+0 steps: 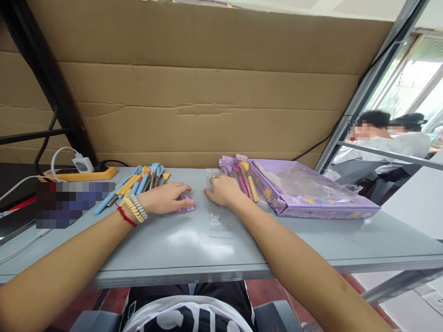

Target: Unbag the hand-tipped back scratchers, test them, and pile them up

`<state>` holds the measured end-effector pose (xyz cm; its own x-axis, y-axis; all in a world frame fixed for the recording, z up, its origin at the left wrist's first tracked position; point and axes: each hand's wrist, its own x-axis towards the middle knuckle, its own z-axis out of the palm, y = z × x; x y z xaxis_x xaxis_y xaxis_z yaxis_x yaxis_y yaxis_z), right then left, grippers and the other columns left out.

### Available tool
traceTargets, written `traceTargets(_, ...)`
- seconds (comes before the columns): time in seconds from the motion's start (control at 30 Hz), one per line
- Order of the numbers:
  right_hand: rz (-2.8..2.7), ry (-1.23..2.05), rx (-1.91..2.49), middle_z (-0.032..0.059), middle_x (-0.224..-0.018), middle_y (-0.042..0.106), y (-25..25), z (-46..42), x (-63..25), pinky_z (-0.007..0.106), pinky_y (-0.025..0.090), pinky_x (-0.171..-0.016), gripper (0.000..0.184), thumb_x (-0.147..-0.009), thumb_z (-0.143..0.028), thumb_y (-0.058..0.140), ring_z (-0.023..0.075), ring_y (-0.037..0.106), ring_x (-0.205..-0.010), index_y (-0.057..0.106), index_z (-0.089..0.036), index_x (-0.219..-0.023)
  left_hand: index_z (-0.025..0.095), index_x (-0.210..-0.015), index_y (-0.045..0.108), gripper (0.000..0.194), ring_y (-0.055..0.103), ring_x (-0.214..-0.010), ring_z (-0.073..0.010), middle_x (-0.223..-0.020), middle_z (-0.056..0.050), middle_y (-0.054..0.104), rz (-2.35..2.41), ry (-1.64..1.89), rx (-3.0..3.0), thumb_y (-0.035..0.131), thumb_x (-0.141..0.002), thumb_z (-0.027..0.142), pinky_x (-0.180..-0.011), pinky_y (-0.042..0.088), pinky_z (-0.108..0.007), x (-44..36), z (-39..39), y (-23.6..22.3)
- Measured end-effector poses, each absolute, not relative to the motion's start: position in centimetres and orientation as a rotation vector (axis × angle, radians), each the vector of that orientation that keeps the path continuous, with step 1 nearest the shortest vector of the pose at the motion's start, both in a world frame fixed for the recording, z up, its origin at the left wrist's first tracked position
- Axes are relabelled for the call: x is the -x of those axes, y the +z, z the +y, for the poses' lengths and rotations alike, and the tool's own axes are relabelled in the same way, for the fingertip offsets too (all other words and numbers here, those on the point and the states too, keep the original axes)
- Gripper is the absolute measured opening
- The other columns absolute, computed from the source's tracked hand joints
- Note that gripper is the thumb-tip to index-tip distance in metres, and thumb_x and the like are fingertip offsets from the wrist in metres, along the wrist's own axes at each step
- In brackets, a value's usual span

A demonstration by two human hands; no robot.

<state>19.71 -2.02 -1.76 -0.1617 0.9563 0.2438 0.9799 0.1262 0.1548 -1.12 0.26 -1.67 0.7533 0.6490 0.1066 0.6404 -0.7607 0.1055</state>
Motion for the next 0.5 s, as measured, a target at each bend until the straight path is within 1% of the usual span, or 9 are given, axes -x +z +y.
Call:
traceTargets(0.13,-2.166,-0.265,2.216,0.0194,-0.102,0.067,-1.5,-2.8,-19.1,0.043,0.048,-0.076,0.066,-0.078,-0.067,0.042,0.0350,0.063,-0.099,0.062,-0.012,-0.110,0.016,-0.120,0.056,0.063,0.056,-0.106,-0.0321,-0.115,-0.016,0.059,1.083,0.063,-2.901,0.038,-0.082,0.063,-0.090,0.042,-0.043,0.2,-0.5,-2.1)
traceTargets(0.2,-2.140,-0.193,2.293,0.0201,-0.103,0.067,-1.4,-2.9,-19.0,0.043,0.047,-0.077,0.072,-0.074,-0.071,0.044,0.0354,0.063,-0.098,0.061,-0.011,-0.110,0.016,-0.119,0.057,0.062,0.056,-0.106,-0.0333,-0.115,-0.016,0.058,1.091,0.015,-2.907,0.037,-0.083,0.061,-0.091,0.041,-0.046,-0.1,-0.6,-2.3)
traceTargets(0.27,-2.141,-0.163,2.320,0.0213,-0.105,0.066,-1.2,-2.9,-18.9,0.043,0.047,-0.078,0.075,-0.073,-0.074,0.044,0.0355,0.063,-0.099,0.061,-0.010,-0.109,0.016,-0.119,0.057,0.061,0.055,-0.108,-0.0332,-0.116,-0.016,0.058,1.083,0.002,-2.908,0.037,-0.083,0.061,-0.092,0.040,-0.046,-0.2,-0.7,-2.4)
traceTargets(0.37,-2.134,-0.103,2.334,0.0221,-0.107,0.065,-1.1,-2.9,-18.7,0.041,0.046,-0.078,0.071,-0.074,-0.072,0.046,0.0343,0.062,-0.101,0.062,-0.011,-0.107,0.016,-0.118,0.058,0.060,0.056,-0.107,-0.0318,-0.117,-0.016,0.059,1.068,-0.010,-2.915,0.037,-0.083,0.060,-0.091,0.041,-0.044,-0.1,-0.7,-2.4)
traceTargets(0.5,-2.075,0.023,2.322,0.0203,-0.109,0.065,-1.2,-2.6,-19.0,0.035,0.046,-0.074,0.055,-0.073,-0.057,0.058,0.0313,0.063,-0.100,0.062,-0.013,-0.107,0.016,-0.116,0.059,0.059,0.057,-0.105,-0.0312,-0.116,-0.015,0.060,1.079,-0.035,-2.953,0.035,-0.084,0.060,-0.090,0.042,-0.042,-0.1,-0.9,-2.2)
